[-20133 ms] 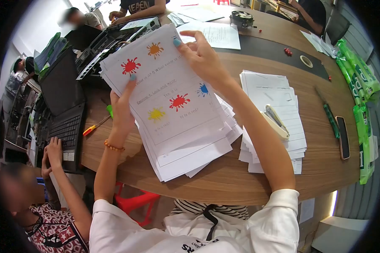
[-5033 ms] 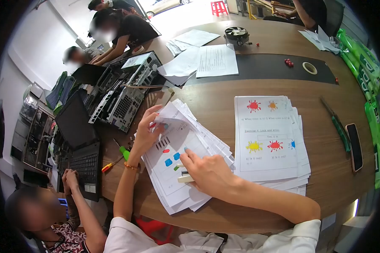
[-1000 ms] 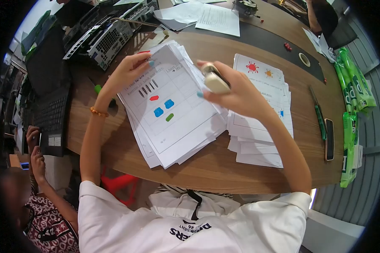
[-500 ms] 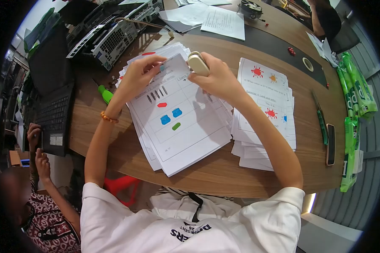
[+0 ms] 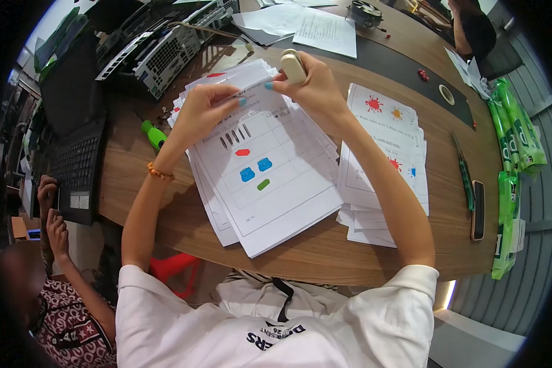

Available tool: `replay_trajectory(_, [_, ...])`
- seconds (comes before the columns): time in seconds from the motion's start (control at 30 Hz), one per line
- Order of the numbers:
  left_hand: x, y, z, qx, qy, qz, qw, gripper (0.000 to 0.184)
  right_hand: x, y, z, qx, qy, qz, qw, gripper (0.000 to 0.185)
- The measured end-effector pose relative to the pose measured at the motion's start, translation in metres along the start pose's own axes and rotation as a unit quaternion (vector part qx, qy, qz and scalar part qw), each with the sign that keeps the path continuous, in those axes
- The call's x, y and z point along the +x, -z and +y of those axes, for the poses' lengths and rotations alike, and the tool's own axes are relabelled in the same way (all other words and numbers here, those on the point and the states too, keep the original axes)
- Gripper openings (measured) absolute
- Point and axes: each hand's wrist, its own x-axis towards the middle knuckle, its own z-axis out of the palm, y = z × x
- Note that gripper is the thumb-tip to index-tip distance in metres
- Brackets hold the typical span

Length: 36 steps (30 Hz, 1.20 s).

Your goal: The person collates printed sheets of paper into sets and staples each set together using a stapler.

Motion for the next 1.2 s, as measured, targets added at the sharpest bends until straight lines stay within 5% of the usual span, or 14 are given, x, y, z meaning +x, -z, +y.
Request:
replay_trajectory(0.07, [-0.003,-0.002,0.009,0.080,-0.039,0.040,0.995,0.019,0.002,0.010,-0.006,-0.330,0.216,0.027,0.919,0.033])
replay_trajectory(0.1, [-0.005,-0.003,0.017,0.159,-0.078,0.079,0.981,0.017,0.002,0.015,-0.014,-0.331,0.217,0.027,0.918,0.033])
replay_trajectory(0.17, [-0.008,-0.006,0.030,0.224,-0.098,0.084,0.966,0.014,-0.002,0.024,-0.036,-0.575,0.362,-0.023,0.734,0.047])
replay_trajectory(0.3, [-0.011,-0.013,0.043,0.340,-0.175,0.109,0.918,0.006,-0.007,0.021,-0.063,-0.666,0.404,-0.078,0.622,0.054])
replay_trajectory(0.37, [-0.012,-0.014,0.046,0.362,-0.179,0.101,0.909,0.006,-0.008,0.016,-0.066,-0.731,0.336,-0.140,0.577,0.058])
replay_trajectory(0.47, [-0.013,-0.015,0.052,0.389,-0.182,0.090,0.899,0.008,-0.001,0.016,-0.055,-0.708,0.414,-0.138,0.555,0.052])
replay_trajectory(0.8, [-0.012,-0.017,0.070,0.407,-0.200,0.065,0.889,0.020,0.000,0.019,-0.058,-0.689,0.398,-0.174,0.580,0.038])
replay_trajectory(1.2, [0.001,-0.019,0.071,0.398,-0.228,0.068,0.886,0.004,0.004,0.024,-0.070,-0.742,0.280,-0.248,0.556,0.041])
